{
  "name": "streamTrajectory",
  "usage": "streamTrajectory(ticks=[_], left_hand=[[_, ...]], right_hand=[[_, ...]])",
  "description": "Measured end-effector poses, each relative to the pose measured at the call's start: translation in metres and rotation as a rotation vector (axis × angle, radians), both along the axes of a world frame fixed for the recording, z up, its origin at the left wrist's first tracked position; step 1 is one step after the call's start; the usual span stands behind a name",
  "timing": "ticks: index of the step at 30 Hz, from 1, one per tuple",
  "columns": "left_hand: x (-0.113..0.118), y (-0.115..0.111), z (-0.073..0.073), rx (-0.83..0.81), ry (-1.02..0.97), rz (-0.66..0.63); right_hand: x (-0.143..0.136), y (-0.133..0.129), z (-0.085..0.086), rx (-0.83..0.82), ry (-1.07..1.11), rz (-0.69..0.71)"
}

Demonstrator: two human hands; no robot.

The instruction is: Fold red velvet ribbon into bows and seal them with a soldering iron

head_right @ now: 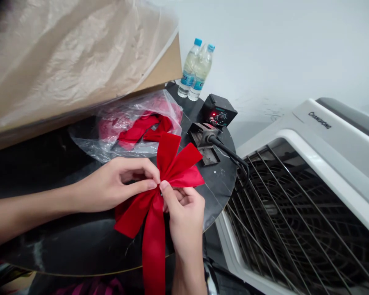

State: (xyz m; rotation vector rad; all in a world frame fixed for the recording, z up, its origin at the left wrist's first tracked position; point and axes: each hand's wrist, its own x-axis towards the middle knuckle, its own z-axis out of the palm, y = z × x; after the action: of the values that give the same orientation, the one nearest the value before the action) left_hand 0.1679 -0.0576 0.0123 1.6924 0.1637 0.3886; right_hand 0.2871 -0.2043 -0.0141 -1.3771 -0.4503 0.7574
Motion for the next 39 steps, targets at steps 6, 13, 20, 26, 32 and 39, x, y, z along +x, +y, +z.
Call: streamTrajectory(ticks=[6, 13, 20, 26, 32, 39], left_hand=[[-0.002, 0.001, 0.003, 0.014, 0.027, -0.024], [-0.002, 0.001, 0.002, 0.002, -0.012, -0.012], [-0.003, 0.0, 0.006, -0.065, 0.063, 0.024], [-0.002, 0.0, 0.008, -0.1, 0.092, 0.059], [0.0, 0.001, 0.005, -0.19, 0.08, 0.066], [0.004, 0.002, 0.004, -0.184, 0.082, 0.132]], right_hand=[[0.005, -0.002, 0.003, -0.003, 0.037, 0.055], [0.005, -0.003, 0.005, 0.013, 0.08, 0.07], [0.005, 0.001, 0.012, 0.048, 0.081, 0.082], [0.007, 0.001, 0.011, 0.042, 0.04, 0.073], [0.006, 0.002, 0.014, 0.03, -0.034, 0.049], [0.043, -0.027, 0.034, -0.238, -0.269, -0.071]])
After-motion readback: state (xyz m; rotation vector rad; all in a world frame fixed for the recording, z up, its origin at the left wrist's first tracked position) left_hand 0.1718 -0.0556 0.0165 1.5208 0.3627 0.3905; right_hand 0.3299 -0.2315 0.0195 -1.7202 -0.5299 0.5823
